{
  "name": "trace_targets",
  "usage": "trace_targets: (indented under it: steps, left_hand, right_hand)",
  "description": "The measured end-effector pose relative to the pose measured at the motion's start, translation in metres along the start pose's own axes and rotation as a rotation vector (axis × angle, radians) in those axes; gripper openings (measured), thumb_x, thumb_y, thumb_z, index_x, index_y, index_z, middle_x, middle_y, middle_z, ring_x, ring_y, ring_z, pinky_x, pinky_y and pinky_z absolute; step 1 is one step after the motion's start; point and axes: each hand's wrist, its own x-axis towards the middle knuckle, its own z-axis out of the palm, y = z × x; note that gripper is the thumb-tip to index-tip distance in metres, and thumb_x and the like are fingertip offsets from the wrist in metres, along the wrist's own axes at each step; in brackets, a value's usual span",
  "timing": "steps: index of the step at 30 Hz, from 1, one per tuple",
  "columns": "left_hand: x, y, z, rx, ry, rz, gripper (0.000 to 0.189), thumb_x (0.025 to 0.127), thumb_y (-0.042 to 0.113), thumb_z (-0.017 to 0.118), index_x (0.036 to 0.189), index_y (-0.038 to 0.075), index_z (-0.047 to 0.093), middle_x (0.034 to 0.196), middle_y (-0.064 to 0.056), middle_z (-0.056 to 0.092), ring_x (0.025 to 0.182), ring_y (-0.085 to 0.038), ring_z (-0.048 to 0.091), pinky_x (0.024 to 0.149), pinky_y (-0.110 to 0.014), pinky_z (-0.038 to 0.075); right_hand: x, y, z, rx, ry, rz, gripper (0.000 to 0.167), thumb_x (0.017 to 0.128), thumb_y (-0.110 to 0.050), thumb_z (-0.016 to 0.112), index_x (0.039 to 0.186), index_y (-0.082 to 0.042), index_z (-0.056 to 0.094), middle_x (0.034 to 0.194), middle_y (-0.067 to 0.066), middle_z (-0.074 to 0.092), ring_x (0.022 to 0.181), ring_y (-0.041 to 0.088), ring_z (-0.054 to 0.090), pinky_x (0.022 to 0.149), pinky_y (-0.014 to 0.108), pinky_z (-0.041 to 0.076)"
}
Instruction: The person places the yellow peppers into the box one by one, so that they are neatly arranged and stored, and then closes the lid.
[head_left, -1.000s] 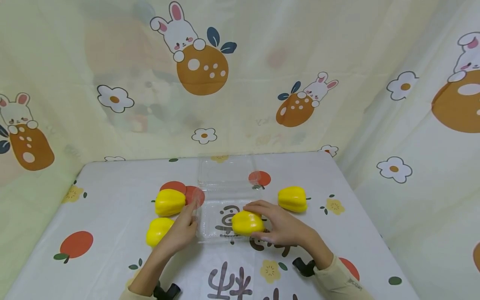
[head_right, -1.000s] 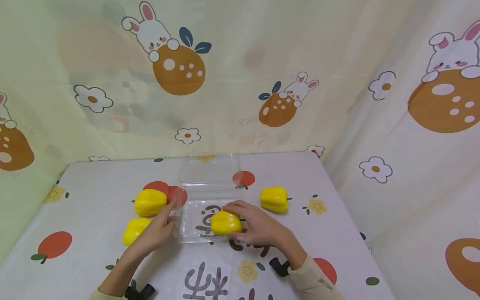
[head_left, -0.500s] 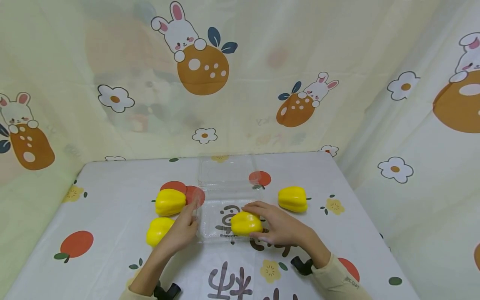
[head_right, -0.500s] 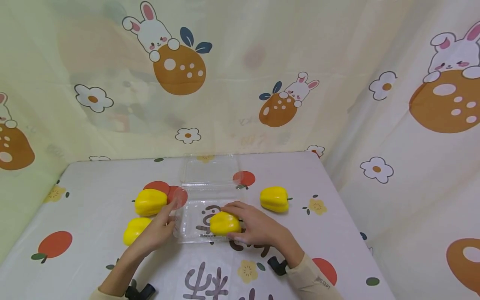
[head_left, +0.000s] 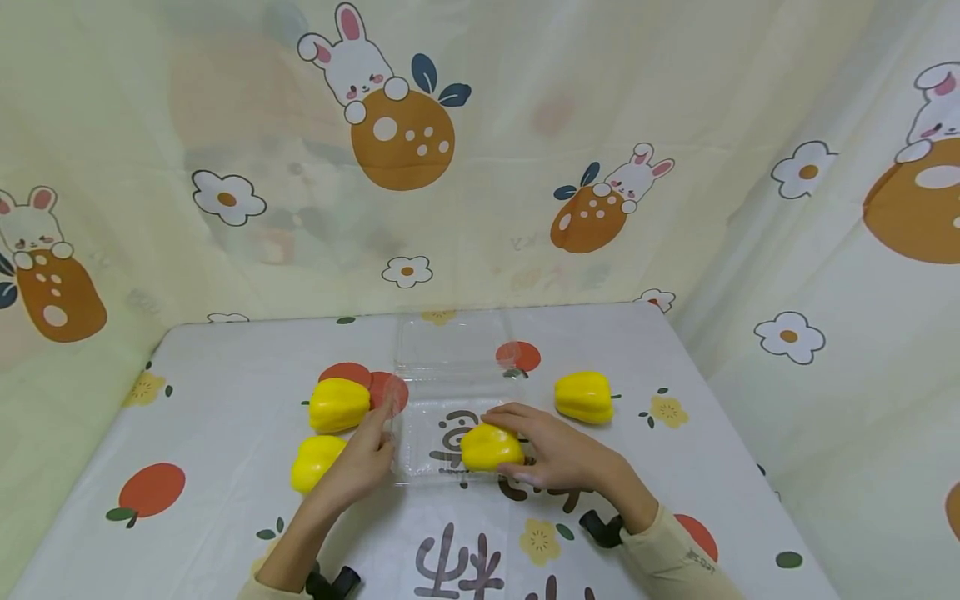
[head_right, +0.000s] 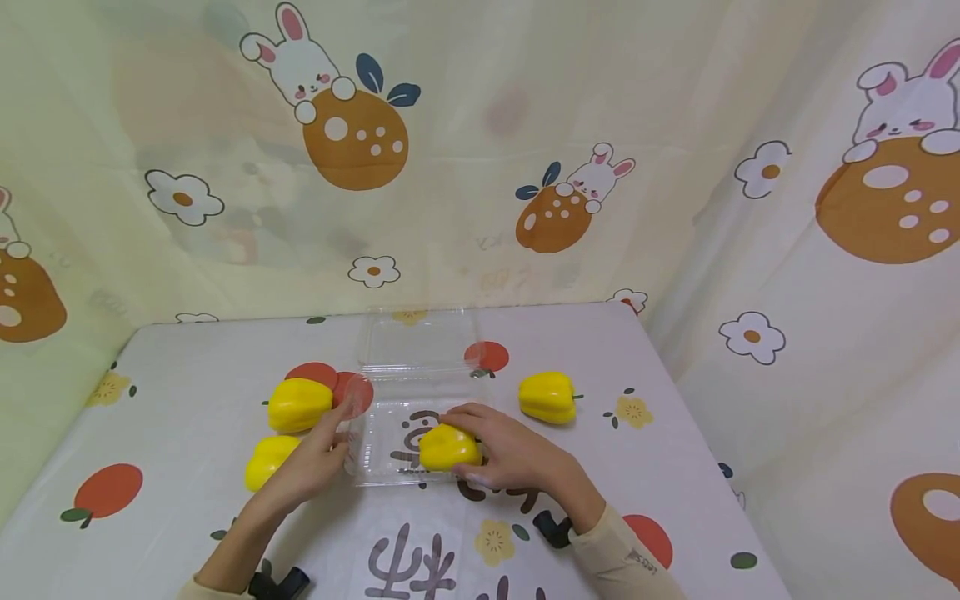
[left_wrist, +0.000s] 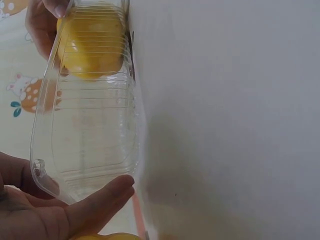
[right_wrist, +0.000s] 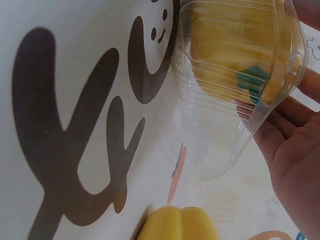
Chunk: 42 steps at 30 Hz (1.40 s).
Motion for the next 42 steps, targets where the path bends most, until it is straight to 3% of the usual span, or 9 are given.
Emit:
trace_targets:
  steps: [23,33,42]
  left_hand:
    - [0.0008,-0.0009,0.0005,0.008,0.007,0.01,0.073,0.104,-0.004,0.045,0.17,0.004,0.014,0.173,-0.024,0.024,0.158,-0.045,0.031,0.123,-0.065,0.031]
    - [-0.0019,0.0006,0.0002,0.004,0.012,0.01,0.072,0.104,-0.005,0.045,0.169,0.002,0.015,0.175,-0.024,0.022,0.159,-0.046,0.028,0.123,-0.066,0.029]
    - [-0.0026,0.0004,-0.0004,0.007,0.011,0.001,0.072,0.104,-0.005,0.045,0.169,0.002,0.016,0.175,-0.024,0.021,0.159,-0.046,0.029,0.123,-0.065,0.029]
  right_hand:
    - [-0.0004,0.0003,0.0004,0.023,-0.015,0.012,0.071,0.098,-0.033,0.074,0.16,-0.013,0.046,0.167,0.009,0.045,0.156,0.029,0.043,0.128,0.055,0.036]
    - [-0.0011,-0.0004,0.0007,0.012,0.031,-0.016,0.07,0.096,-0.031,0.077,0.158,-0.013,0.049,0.166,0.012,0.046,0.154,0.033,0.044,0.125,0.059,0.039]
    - [-0.0049,-0.0007,-0.0013,0.018,0.082,-0.004,0.067,0.096,-0.032,0.079,0.156,-0.019,0.052,0.166,-0.001,0.048,0.154,0.027,0.045,0.126,0.056,0.039]
